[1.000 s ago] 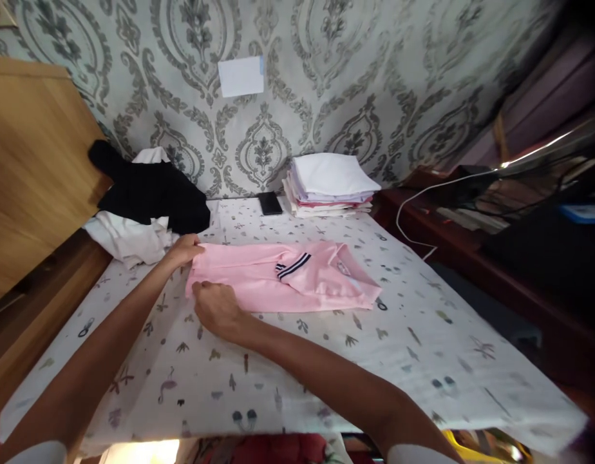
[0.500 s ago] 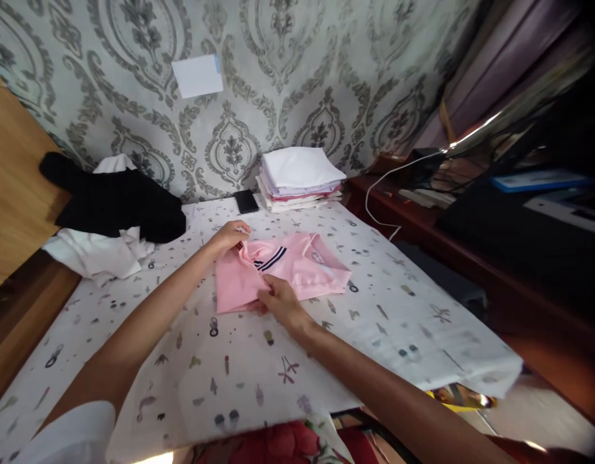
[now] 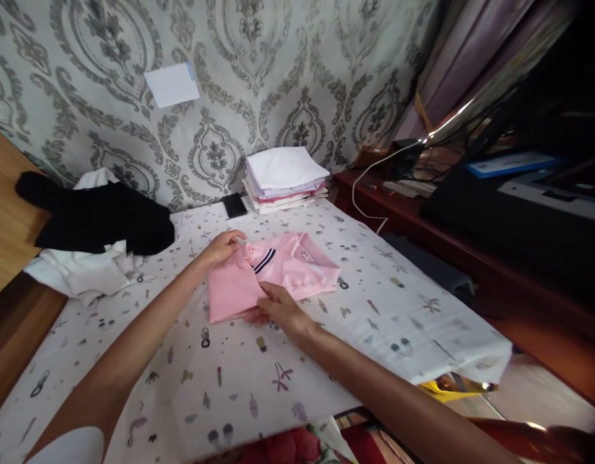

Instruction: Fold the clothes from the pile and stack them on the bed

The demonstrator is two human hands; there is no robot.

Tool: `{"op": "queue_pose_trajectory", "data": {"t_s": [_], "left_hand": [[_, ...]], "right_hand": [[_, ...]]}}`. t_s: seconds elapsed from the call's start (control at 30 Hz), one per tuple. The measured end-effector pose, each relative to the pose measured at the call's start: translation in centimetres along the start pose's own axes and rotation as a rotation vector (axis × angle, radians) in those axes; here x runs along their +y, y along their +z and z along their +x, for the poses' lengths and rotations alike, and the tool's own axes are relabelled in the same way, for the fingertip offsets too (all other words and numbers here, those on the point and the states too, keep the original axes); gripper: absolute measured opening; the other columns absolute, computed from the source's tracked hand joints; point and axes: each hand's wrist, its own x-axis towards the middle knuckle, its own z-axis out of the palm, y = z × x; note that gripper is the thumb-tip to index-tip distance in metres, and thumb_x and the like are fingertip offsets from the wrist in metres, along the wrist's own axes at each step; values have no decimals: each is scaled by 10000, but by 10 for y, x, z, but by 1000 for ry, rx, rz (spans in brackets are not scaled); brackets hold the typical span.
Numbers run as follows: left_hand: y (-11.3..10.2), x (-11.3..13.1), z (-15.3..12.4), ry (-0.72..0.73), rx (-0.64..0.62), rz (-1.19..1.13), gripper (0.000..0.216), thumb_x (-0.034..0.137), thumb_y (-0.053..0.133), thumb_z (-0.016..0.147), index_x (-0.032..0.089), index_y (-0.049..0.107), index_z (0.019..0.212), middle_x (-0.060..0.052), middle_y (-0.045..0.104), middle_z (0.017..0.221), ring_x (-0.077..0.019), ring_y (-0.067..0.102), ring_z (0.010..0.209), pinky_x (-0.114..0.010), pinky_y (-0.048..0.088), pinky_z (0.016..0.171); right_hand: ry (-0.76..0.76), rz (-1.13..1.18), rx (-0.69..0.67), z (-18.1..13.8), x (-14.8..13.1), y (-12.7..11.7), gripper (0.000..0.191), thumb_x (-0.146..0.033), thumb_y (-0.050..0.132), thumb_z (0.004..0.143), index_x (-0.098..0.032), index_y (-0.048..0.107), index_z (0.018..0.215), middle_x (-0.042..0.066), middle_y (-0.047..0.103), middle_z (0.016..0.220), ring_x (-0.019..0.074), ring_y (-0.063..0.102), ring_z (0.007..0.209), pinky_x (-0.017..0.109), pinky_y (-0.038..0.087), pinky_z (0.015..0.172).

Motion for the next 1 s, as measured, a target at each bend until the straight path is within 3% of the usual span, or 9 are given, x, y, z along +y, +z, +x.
{"op": "queue_pose_trajectory", "data": {"t_s": [0.1,0.17,0.3,0.5,0.63,0.73,0.8,0.9,1.0], "left_hand": [[3,-7,4,241,-7,262,287,103,597,717,196,744,945,-15,635,832,-171,587,759,-279,467,750],[6,-10,8,301,10,340,201,135,600,723,192,734,862,-22,645,854,-183,592,794,-289,462,773],[8,-12,17,281,74,319,135,169,554,773,182,682,816,-7,638,774,-175,581,748,-284,456,744],[6,-14,10,251,199,211,241,154,531,786,199,632,999,25,628,735,-143,588,653,-254,455,662],[6,-15,-10,207,38,16,160,243,532,842,194,607,974,24,623,660,-134,592,570,-242,464,594],[8,-14,-21,194,-31,-19,229,287,562,845,196,628,1044,-46,697,902,-153,651,735,-238,483,627],[7,-13,-24,213,16,-33,271,287,568,842,201,634,1090,-76,690,1064,-179,659,882,-248,498,674],[4,-12,-25,255,47,-31,244,294,545,860,178,648,1049,-82,697,1059,-205,657,970,-297,523,792],[7,-12,-27,356,2,59,245,307,508,899,169,676,1013,-83,720,1074,-216,656,1040,-347,492,964]], "right_hand": [[-4,7,-3,-2,2,-1,253,-141,509,680,-185,572,921,-39,658,574,186,741,627,205,490,505],[-6,14,-14,-4,3,-1,260,-153,511,671,-183,573,922,-30,670,604,195,746,648,216,500,523],[-11,31,-33,-6,3,-2,260,-160,526,659,-183,586,911,-16,681,645,198,749,671,229,513,557],[17,71,-4,-9,0,-4,287,-148,556,678,-179,602,959,13,722,779,165,733,645,234,521,580],[-29,53,-10,-12,3,-9,289,-189,594,722,-184,620,1010,26,725,856,152,722,661,244,528,610],[-72,-84,34,-15,8,-15,321,-221,558,779,-183,615,1093,17,693,844,146,697,638,251,523,586],[-158,-294,124,-19,8,-19,364,-225,523,815,-175,604,1166,30,673,878,146,669,619,264,518,559],[-457,-728,306,-25,4,-17,407,-217,482,878,-176,590,1268,96,651,1034,173,654,696,335,558,645],[-769,-1051,252,-26,5,-6,446,-163,417,927,-185,568,1346,149,637,1175,251,656,989,425,564,878]]}}
